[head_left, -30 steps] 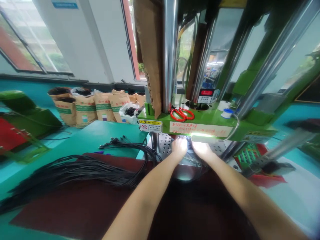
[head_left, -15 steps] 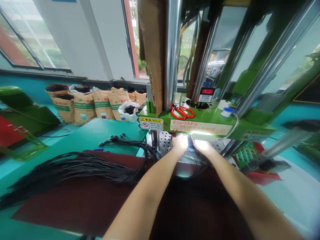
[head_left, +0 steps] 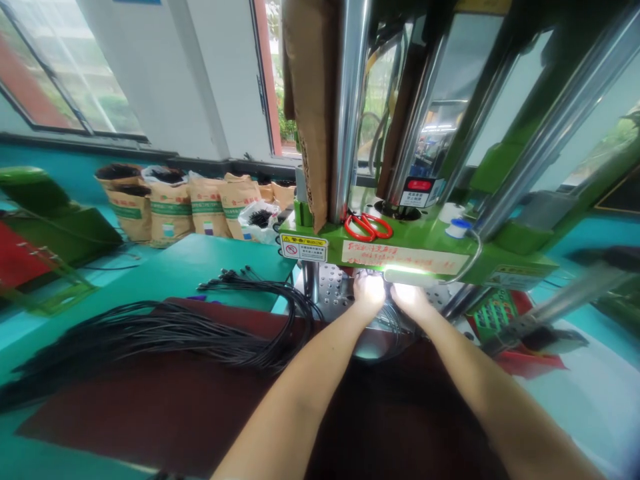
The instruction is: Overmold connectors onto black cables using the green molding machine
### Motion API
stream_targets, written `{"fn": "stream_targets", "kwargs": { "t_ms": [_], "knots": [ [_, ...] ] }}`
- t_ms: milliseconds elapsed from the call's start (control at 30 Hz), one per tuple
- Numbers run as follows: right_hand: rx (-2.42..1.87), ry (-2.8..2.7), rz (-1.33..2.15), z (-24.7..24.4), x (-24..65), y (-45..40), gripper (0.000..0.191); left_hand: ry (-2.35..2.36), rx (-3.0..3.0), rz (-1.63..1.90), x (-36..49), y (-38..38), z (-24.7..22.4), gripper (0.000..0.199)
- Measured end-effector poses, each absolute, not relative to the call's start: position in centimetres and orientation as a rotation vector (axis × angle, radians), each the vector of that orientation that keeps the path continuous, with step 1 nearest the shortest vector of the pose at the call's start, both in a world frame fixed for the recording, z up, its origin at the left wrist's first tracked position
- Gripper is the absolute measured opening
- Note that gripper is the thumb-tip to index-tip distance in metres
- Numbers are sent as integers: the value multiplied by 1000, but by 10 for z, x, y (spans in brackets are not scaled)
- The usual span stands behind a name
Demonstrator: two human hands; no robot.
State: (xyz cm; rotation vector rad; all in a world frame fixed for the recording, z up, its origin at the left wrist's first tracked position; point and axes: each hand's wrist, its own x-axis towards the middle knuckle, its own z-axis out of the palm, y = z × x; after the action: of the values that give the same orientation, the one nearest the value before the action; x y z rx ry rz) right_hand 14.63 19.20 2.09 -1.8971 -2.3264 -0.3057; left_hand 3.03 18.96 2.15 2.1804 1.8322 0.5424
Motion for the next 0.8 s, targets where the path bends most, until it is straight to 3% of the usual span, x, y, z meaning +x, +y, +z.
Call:
{"fn": "stream_targets", "kwargs": {
  "t_ms": [400,633,800],
  "knots": [
    [-1785,-2351,-277,18,140,199,39,1877,2244,720,26,195,15,30],
    [-1570,-2561,-136,18,160,191,39,1432,2560,607,-7,205,5,41],
    [-1626,-2582,-53,15,161,193,46,1363,2564,536,-15,212,-2,46]
  ]
}}
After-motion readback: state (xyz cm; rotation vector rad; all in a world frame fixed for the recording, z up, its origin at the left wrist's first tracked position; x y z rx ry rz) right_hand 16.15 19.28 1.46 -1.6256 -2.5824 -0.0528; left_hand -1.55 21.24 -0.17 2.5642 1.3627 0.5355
